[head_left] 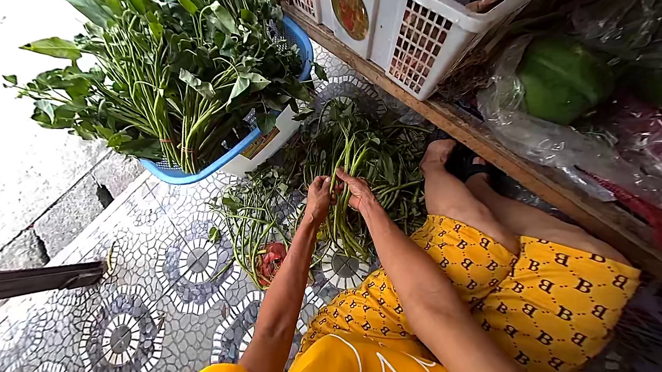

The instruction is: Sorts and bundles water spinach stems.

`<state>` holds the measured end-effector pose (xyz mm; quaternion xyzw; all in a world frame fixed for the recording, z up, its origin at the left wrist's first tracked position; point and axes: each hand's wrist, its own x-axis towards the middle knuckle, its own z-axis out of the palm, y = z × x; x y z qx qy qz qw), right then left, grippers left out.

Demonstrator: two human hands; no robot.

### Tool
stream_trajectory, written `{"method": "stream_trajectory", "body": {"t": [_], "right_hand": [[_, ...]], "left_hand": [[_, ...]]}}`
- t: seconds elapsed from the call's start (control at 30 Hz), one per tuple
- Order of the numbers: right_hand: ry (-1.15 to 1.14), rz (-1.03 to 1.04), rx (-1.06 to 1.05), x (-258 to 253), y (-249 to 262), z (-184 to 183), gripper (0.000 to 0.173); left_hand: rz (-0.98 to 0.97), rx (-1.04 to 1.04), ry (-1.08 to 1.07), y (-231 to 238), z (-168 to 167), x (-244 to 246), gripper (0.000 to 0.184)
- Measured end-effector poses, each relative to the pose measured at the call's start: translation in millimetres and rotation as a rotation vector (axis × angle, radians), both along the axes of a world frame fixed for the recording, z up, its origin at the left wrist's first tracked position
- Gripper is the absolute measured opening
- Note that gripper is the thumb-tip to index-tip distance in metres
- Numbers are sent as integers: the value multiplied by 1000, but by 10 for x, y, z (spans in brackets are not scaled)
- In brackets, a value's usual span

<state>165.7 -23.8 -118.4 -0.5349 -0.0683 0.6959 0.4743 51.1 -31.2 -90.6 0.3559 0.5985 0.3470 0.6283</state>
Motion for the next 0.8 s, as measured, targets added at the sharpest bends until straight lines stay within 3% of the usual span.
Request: {"method": "stream_trajectory", "body": {"t": [0.13, 0.23, 0.37, 0.43, 0.6, 0.8], "right_hand": [[-7, -111, 49, -9, 18, 97, 35], [-12, -190, 68, 40, 61, 54, 30], [-71, 27, -26, 47, -14, -85, 38], [-141, -29, -39, 72, -12, -106, 36], [-185, -297, -13, 143, 95, 116, 23], [-192, -488, 0, 157, 113, 175, 19]], "left_hand": [[-36, 122, 131, -88, -25, -59, 28], [-109, 233, 231, -191, -43, -106, 21], [-123, 104, 149, -162, -248, 12, 21], [-144, 37, 136, -54, -425, 28, 25], [-311, 59, 645, 370, -921, 82, 34], [-457, -96, 963, 645, -1253, 275, 55]]}}
